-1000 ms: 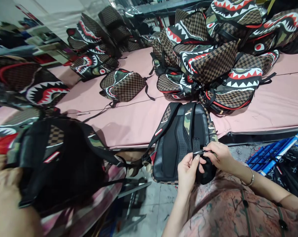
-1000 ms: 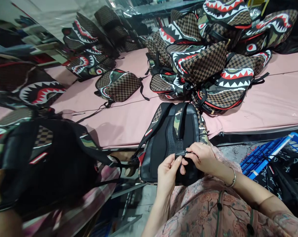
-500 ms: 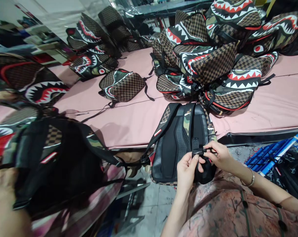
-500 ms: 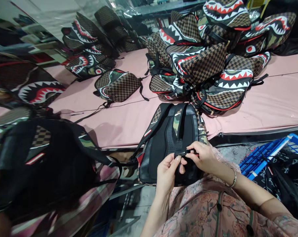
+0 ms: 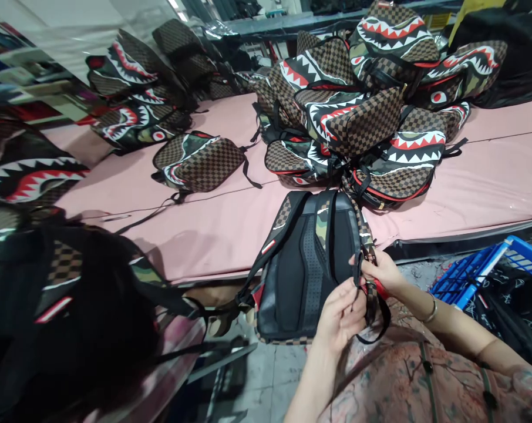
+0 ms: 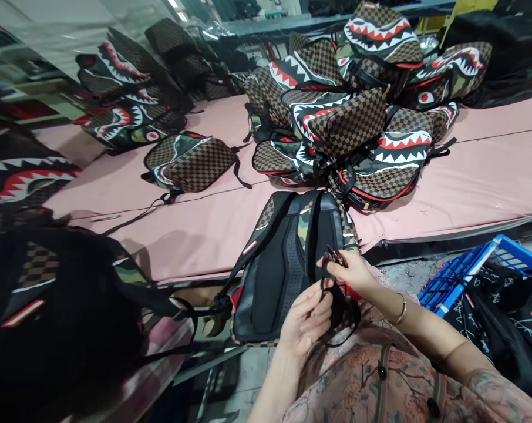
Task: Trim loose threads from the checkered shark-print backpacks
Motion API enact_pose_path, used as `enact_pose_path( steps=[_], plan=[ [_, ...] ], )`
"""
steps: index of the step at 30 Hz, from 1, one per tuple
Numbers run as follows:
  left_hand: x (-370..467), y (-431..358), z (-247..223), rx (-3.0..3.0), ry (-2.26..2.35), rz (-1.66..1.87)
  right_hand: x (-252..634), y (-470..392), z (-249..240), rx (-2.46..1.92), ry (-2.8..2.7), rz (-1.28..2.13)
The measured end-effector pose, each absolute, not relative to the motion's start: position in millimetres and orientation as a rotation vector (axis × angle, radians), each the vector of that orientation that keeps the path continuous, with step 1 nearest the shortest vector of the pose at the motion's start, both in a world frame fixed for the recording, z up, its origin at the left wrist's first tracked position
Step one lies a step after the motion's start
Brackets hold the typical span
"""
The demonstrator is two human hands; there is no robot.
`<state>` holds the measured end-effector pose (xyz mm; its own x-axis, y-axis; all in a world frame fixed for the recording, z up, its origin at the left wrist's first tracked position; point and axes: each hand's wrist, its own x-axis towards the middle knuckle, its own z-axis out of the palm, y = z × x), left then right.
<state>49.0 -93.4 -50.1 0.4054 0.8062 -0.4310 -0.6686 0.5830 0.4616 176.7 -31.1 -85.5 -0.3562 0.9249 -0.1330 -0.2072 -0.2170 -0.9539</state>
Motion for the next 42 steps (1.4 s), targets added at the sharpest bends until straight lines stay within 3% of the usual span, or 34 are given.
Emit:
enact_pose_path(
  steps=[6,11,18,21,42],
  plan=[
    [56.1,-101.9,-62.4,0.487,1.228,1.209,173.0,-22.1,-79.8,-1.092,-1.254,1.479],
    [50.0,-101.8,-61.6,0.414,1.281,1.192,179.3,-27.4,-77.9,-1.141,-1.545,1.248],
    [45.1,-96.7,-53.9,0.309,1.263,1.274,207.6,-27.2,-77.4,-0.906,-1.987,0.460],
    [43.1,-96.1,-52.0,0.305,1.267,1.286,216.9,-22.1,-75.3,-0.826,-2.087,0.280],
    [42.7,-93.9,-51.4,0.290,1.247,1.257,223.7,-20.9,-60.6,-0.650,-2.236,0.353]
  ],
)
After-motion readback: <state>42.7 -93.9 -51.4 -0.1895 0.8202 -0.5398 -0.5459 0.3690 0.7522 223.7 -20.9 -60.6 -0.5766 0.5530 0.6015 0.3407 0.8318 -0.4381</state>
